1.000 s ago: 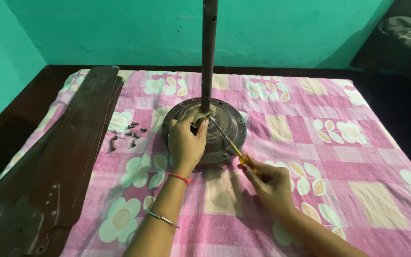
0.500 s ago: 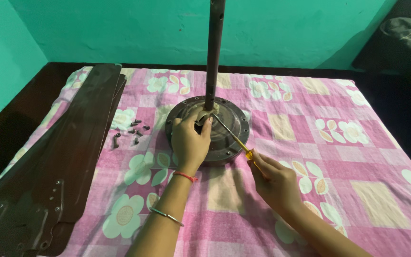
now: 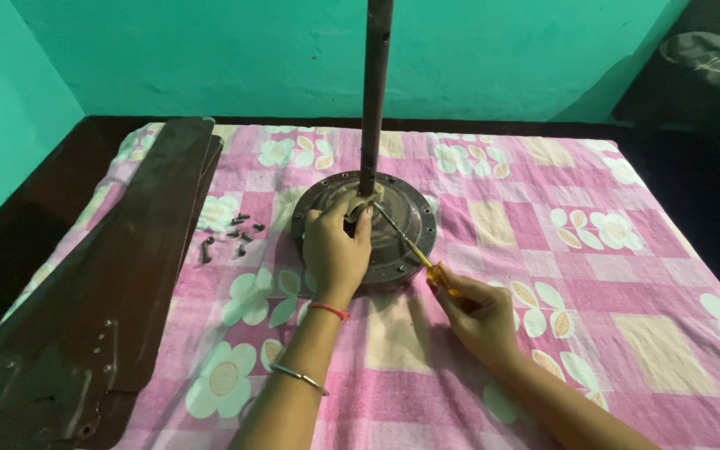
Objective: The person uses a screwdriver to tighten a screw on the ceiling fan motor housing. They then attach a fan blade to the motor using screws and tighten them with the screwdriver.
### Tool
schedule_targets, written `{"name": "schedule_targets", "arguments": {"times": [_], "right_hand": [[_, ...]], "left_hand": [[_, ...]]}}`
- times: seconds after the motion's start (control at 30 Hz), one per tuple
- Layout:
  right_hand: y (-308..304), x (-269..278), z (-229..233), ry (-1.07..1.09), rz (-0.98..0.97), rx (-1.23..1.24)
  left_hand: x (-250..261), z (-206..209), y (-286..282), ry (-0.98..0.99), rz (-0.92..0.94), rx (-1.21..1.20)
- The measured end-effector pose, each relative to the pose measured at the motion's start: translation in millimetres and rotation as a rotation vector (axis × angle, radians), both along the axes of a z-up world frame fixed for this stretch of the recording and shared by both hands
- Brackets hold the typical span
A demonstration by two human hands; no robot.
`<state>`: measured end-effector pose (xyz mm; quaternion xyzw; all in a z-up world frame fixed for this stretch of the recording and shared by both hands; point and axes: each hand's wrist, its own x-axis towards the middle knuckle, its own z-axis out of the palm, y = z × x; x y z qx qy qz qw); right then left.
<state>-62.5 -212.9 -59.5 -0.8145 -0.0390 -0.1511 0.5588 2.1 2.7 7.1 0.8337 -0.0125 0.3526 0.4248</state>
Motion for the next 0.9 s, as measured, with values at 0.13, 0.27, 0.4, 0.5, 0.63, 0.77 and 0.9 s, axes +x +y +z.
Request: {"name": "schedule_targets", "arguments": {"times": [0.13, 0.27, 0.4, 0.5, 0.63, 0.77, 0.9], "right_hand": [[-2.0, 3.0, 20.5, 0.019, 0.017, -0.392], [-3.2, -3.7, 35.7, -0.411, 0.14, -0.424], [-16.4, -16.9, 48.3, -0.492, 0.119, -0.681], [-30.8, -2.1, 56.1, -0.661, 0.21, -0.898], [-47.0, 5.8, 49.6, -0.67, 0.176, -0.935], [-64.7, 13.6, 46.4, -0.698, 0.199, -0.938], [-77.0, 15.4, 47.7, -0.551, 0.27, -0.987]], "left_hand": [[-3.3, -0.9, 0.4, -0.019, 0.014, 0.006], [-2.7, -4.9, 1.4, -0.011, -0.005, -0.011], [-3.5, -6.4, 1.7, -0.021, 0.007, 0.006], [-5.1, -5.2, 2.0, -0.002, -0.004, -0.002], [-6.1, -3.6, 2.2, 0.108, 0.008, -0.019], [-3.7, -6.3, 3.9, 0.005, -0.009, -0.016], [-0.7, -10.2, 5.8, -0.22, -0.068, -0.121]]}}
